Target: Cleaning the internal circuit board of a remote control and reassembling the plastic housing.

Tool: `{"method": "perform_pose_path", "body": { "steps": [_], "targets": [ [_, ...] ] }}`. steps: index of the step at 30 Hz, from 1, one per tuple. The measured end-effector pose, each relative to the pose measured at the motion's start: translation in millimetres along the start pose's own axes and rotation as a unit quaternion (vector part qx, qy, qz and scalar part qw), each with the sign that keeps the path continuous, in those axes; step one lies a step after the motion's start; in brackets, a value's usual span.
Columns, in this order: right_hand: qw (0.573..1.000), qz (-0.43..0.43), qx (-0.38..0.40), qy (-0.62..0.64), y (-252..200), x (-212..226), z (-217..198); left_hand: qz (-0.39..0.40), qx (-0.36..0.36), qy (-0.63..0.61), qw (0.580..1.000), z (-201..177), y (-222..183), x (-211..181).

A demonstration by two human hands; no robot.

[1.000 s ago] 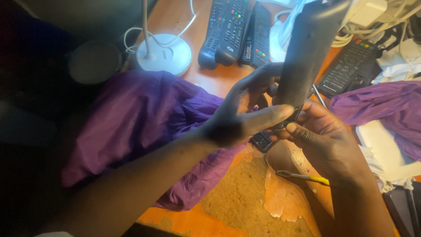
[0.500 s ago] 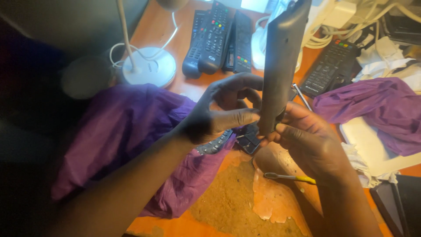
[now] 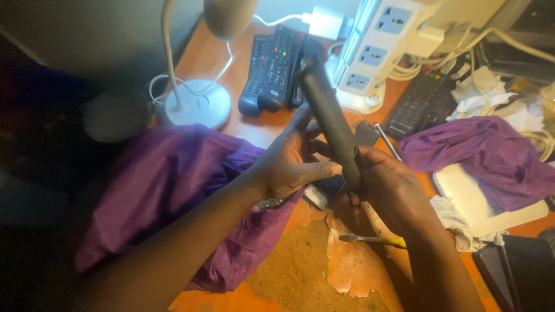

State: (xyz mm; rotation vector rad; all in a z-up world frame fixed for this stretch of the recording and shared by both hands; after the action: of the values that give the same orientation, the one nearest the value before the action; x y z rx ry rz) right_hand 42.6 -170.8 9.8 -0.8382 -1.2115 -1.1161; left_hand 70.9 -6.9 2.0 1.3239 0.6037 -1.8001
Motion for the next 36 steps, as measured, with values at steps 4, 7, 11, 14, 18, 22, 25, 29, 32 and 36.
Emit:
{"method": "perform_pose_path", "body": {
  "steps": [4,7,11,14,18,22,25,29,32,36],
  "targets": [
    [0.971,-0.025,-0.061,-0.231,-5.3,18.1,-8.0,-0.013,-0.021,-0.010,1.000,-7.2,2.4,2.5],
    [0.954,-0.091,-0.040,-0.282,-9.3,27.8,-5.5,-0.049,-0.065,0.039,0.996,-10.8,1.5,1.5],
    [0.968,-0.078,-0.018,-0.238,-14.6,29.5,-15.1,-0.090,-0.132,0.145,0.976,-11.9,-3.9,-9.9],
    [0.978,-0.103,0.007,-0.181,-11.6,24.3,-12.1,-0.078,-0.117,0.149,0.979,-7.1,-6.3,-13.4],
    [0.861,-0.188,0.020,-0.472,-16.0,7.6,-32.9,-0.003,-0.060,0.129,0.990,-4.4,-4.3,-1.5],
    [0.840,-0.201,0.051,-0.502,-18.9,10.6,-33.4,-0.106,-0.120,0.211,0.964,6.0,-11.9,-11.6],
    [0.861,-0.195,0.047,-0.468,-16.3,13.0,-33.3,-0.171,-0.141,0.237,0.946,1.8,-12.1,-7.4],
    [0.959,-0.138,0.014,-0.246,-14.9,-6.4,-36.1,-0.022,-0.061,0.266,0.962,16.2,-13.1,-33.4],
    [0.953,-0.120,0.002,-0.277,-14.2,-8.5,-34.6,0.038,-0.075,0.241,0.967,19.1,-12.2,-21.4],
    [0.948,-0.115,0.005,-0.297,-13.1,-0.5,-30.2,0.019,-0.083,0.206,0.975,23.7,-11.9,-21.1]
  ]
}}
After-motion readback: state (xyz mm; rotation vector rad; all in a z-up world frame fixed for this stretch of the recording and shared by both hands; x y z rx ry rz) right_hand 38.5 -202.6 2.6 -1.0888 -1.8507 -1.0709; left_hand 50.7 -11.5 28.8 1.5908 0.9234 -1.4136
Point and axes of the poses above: each hand's wrist, its own y-axis towards the middle knuckle, its own z-axis out of the palm, x = y × z, the point moved 5 cm from there along y, towards the middle knuckle, and after that the axes turned 14 degrees about -z, right-handed, at the moved point
